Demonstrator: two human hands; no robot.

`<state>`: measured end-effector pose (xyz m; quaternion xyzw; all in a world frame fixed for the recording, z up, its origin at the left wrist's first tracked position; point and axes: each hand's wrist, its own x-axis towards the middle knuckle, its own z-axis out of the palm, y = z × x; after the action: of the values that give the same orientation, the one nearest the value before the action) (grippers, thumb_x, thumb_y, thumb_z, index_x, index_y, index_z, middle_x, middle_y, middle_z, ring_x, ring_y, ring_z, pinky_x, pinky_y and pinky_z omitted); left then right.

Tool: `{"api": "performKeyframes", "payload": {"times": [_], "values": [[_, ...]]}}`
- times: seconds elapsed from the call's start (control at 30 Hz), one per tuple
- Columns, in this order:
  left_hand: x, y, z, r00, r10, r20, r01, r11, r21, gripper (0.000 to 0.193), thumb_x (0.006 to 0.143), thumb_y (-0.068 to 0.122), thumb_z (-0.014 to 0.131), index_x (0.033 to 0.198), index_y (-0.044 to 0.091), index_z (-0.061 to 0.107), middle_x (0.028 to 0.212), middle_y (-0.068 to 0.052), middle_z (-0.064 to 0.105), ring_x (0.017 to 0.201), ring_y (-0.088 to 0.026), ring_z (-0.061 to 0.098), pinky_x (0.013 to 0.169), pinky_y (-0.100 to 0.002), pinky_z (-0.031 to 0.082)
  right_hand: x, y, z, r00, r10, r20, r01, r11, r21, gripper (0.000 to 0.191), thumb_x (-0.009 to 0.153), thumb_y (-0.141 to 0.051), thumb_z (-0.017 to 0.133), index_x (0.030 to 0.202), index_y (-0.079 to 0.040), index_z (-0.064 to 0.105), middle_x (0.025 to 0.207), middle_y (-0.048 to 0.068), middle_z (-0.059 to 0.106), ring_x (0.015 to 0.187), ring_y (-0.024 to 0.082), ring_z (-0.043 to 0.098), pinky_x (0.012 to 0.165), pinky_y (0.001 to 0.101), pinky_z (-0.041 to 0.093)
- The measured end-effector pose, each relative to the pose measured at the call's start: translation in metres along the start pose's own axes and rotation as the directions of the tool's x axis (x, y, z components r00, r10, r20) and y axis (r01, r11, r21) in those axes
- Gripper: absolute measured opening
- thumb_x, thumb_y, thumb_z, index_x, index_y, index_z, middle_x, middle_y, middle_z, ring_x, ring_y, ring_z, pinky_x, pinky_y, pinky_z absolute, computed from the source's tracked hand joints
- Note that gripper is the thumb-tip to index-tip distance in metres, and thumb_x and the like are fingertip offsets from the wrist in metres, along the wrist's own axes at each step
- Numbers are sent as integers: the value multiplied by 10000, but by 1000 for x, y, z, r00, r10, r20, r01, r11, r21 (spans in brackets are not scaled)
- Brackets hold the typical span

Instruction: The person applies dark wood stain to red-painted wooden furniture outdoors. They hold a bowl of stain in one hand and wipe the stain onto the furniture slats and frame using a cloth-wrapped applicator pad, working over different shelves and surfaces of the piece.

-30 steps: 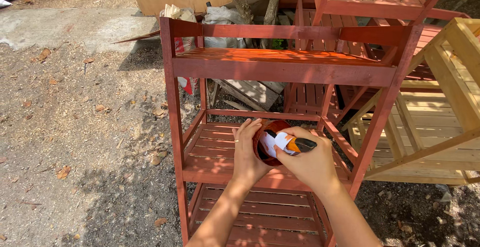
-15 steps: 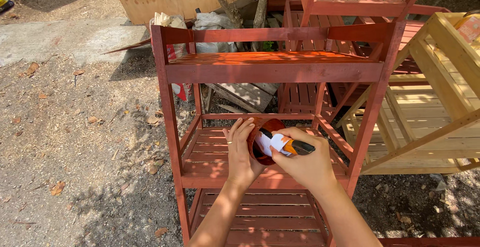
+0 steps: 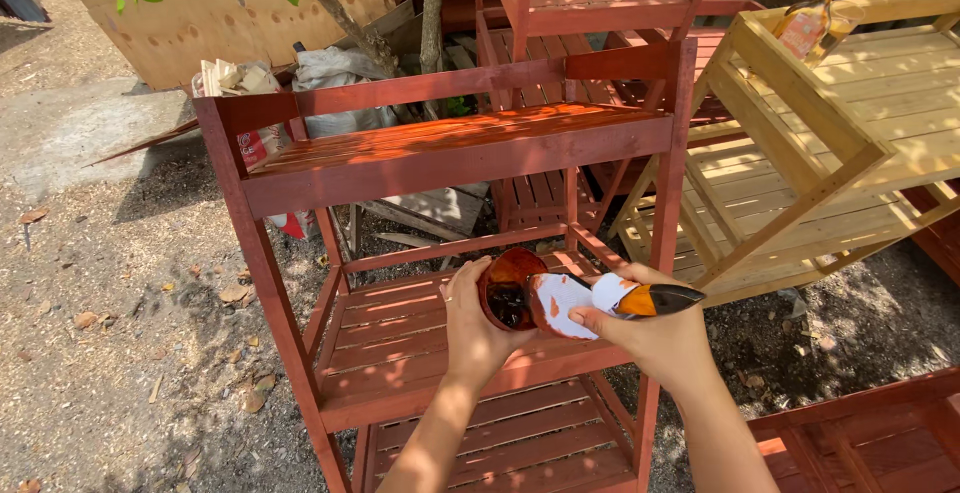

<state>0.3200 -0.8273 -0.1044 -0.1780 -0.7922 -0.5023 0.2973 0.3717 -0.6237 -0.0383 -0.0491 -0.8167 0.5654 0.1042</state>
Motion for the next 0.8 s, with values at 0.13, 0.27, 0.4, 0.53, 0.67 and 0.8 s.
{"api": "performKeyframes", "payload": {"times": [0.13,0.27,0.4,0.53,0.67,0.8], "values": [[-4,5,35,967,-227,118,234,971,-41,1019,462,228,993,1341,65,504,1307,-152,586,1254,-369,528,1069,-472,439,0,50,-31,993,26,-116,4,969,247,348,701,60,850,992,31,661,841,88,731,784,135,714,708,283,589],[-9,14,76,948,-288,139,301,950,-82,961,495,264,993,1308,57,524,1239,-139,643,1184,-354,588,1031,-465,462,5,107,-59,976,-46,-211,149,851,504,480,759,111,795,1184,11,596,1088,96,682,986,182,703,883,321,595],[-6,25,128,922,-370,112,381,920,-97,967,484,274,981,1309,59,525,1225,-143,649,1161,-339,615,1008,-456,496,21,148,-93,975,152,-162,-12,766,642,542,751,59,787,1257,-8,603,1104,152,709,1005,232,713,852,385,603],[-6,37,180,927,-370,56,374,925,-70,1013,494,327,1006,1317,48,485,1227,-148,643,1167,-337,623,991,-464,503,55,172,-134,975,156,-157,-23,778,628,550,750,44,792,1261,12,593,1112,151,706,1010,249,713,837,440,610],[-5,37,233,902,-428,55,431,896,-105,977,516,358,996,1312,78,504,1229,-120,664,1190,-319,642,1014,-449,523,103,198,-180,990,46,-131,49,765,642,548,760,9,790,1274,30,599,1136,161,707,1047,251,716,886,441,622],[-11,26,282,858,-513,36,514,858,-17,1039,478,341,992,1341,74,476,1248,-129,630,1224,-342,568,1017,-480,467,157,234,-220,984,-113,-138,175,768,616,523,813,16,817,1283,69,593,1214,171,686,1120,235,693,1005,390,585]]}}
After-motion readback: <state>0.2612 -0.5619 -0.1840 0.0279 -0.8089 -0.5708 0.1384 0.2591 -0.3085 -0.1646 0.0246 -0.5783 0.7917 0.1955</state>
